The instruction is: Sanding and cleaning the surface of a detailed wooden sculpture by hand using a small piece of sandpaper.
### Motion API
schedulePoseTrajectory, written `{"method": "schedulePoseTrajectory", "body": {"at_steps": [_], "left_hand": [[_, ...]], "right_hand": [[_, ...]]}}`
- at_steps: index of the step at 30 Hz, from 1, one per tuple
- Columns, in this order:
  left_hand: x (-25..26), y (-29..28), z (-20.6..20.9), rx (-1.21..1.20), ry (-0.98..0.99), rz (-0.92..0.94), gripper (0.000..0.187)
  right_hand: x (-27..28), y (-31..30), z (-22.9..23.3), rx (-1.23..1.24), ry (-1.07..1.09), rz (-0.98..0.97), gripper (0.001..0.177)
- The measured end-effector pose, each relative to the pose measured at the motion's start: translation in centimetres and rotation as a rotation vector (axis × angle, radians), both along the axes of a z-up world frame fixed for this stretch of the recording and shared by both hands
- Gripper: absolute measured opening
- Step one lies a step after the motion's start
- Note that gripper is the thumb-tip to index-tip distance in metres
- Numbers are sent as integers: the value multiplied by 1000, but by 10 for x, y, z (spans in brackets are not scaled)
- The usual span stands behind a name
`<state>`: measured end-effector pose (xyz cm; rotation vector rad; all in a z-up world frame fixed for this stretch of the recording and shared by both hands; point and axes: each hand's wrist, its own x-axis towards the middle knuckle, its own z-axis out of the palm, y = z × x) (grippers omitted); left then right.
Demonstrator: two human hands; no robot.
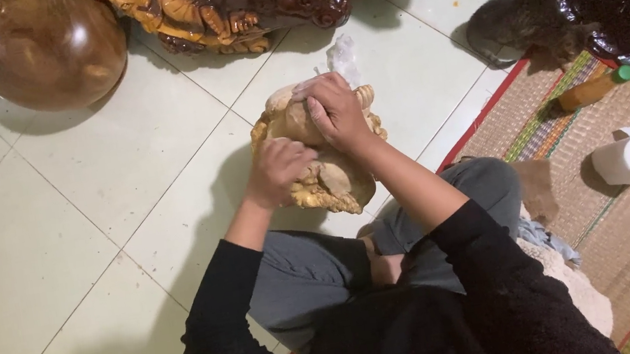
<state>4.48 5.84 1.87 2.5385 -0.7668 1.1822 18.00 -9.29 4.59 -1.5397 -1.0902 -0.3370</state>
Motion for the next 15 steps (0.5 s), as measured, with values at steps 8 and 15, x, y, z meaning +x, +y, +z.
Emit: {"method": "schedulePoseTrajectory", "body": {"at_steps": [8,15], "left_hand": [[-64,24,0,-362,144,667,18],[-94,-134,-6,-1290,428,581,19]], "right_hand": [[-31,-25,7,-16,-49,-78,28],[-158,-117,-45,-371,137,121,64]]}}
